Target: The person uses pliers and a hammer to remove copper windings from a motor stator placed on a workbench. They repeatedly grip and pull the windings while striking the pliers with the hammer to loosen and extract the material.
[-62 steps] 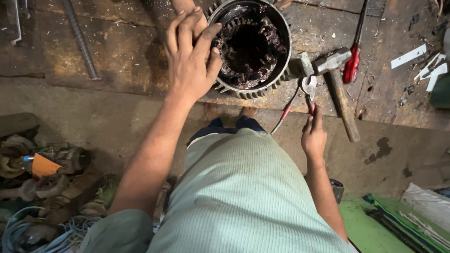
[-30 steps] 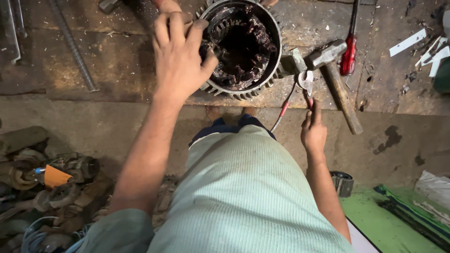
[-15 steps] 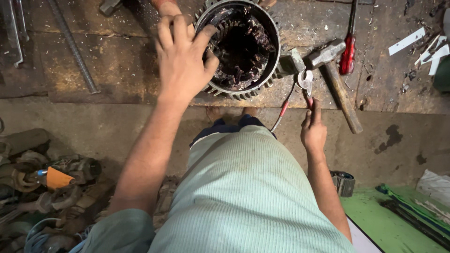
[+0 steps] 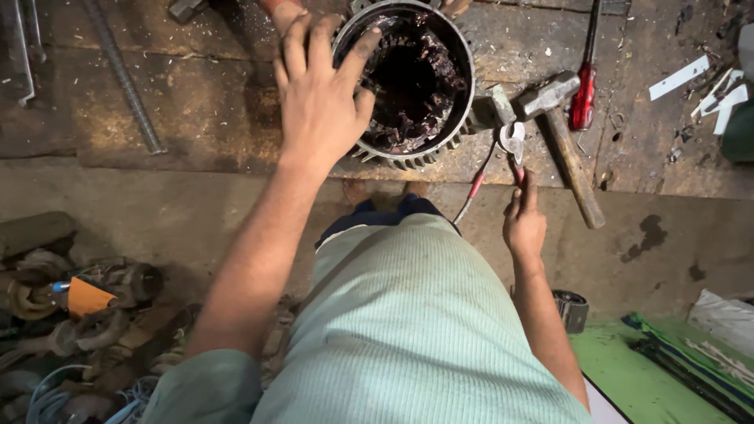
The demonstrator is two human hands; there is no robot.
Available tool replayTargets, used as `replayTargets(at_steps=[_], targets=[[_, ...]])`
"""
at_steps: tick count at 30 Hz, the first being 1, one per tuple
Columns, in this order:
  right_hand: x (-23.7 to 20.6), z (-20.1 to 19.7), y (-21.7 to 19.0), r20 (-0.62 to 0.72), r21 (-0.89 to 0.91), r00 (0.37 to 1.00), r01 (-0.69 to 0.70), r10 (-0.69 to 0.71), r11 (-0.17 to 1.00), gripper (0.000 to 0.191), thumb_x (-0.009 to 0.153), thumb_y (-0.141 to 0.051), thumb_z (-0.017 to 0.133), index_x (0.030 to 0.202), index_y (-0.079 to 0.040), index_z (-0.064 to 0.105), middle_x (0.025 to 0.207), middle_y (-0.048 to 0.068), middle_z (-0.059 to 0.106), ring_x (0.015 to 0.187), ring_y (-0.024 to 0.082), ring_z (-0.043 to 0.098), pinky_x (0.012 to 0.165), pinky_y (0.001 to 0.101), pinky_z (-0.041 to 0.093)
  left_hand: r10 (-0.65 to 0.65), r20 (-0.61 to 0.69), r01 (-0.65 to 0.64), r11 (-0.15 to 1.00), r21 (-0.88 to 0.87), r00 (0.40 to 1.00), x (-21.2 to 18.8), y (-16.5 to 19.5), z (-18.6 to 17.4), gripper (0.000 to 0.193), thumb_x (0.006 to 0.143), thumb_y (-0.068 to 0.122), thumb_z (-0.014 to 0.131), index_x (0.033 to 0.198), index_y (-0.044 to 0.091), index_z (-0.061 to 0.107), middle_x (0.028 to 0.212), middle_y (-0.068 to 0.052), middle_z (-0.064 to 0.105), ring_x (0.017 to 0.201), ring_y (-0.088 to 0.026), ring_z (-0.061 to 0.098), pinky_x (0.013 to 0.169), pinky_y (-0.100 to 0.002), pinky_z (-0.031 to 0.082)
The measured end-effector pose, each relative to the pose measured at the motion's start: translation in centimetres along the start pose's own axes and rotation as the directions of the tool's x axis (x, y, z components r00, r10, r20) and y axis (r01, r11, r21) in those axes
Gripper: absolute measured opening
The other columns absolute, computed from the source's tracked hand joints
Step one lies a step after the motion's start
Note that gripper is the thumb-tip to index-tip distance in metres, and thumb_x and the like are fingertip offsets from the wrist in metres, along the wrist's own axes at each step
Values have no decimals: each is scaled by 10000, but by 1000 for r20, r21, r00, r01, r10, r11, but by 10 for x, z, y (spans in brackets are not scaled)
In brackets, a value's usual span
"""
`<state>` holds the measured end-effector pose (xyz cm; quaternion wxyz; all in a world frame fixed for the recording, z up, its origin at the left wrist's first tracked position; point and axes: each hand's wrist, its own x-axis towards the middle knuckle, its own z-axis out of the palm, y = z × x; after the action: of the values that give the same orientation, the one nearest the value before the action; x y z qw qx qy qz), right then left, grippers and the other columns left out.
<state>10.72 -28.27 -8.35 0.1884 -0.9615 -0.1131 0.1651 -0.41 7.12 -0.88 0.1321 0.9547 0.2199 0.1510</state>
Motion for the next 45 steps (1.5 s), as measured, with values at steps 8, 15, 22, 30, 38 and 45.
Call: replayTargets(at_steps=[8,15,22,30,38,45], targets=[[-2,1,-1,-11,-22,1000,7,-7,1000,488,1121,-337,418,1604,-303,353,804,130,704,733,390,698,663,525,517,-6,-33,5,1000,-28,999,-4,-2,4,670,867,197,747,1509,285,574,1510,-168,410,1467,-416,289,1178,-682,286],[0,0,-3,-18,-15,1000,12,-13,1000,481,1119,-322,428,1595,-293,364,803,142,698,738,393,700,666,528,513,33,2,-33,999,-27,999,6,-1,-7,700,918,221,756,1572,250,509,1465,-211,425,1399,-443,353,1154,-664,293],[0,1,0,-3,-46,1000,13,-13,999,507,1106,-309,435,1605,-291,346,789,153,698,732,406,691,660,535,504,194,-64,-201,970,-139,979,28,-8,-7,780,919,70,709,1626,182,400,1332,-126,671,1378,-349,463,1181,-598,274],[1,5,5,7,-40,1000,-25,25,999,497,1118,-340,429,1606,-314,341,787,144,700,733,394,699,666,529,514,135,-67,-151,910,-387,989,43,-38,8,675,975,-69,578,1584,176,423,1303,92,766,1416,-260,495,1210,-486,323],[-2,8,7,11,10,1000,-27,27,1000,499,1114,-352,430,1604,-335,340,808,119,708,761,381,710,697,518,526,73,-61,-92,905,-415,995,42,-39,7,654,948,-58,590,1550,157,452,1303,40,726,1371,-276,510,1183,-477,345],[-2,8,8,-1,-9,1000,-29,29,1000,494,1118,-336,433,1605,-326,348,823,128,704,765,394,699,700,525,522,95,-83,-122,890,-439,992,35,-42,2,467,979,-5,618,1419,131,542,1326,6,737,1377,-280,521,1193,-482,354]])
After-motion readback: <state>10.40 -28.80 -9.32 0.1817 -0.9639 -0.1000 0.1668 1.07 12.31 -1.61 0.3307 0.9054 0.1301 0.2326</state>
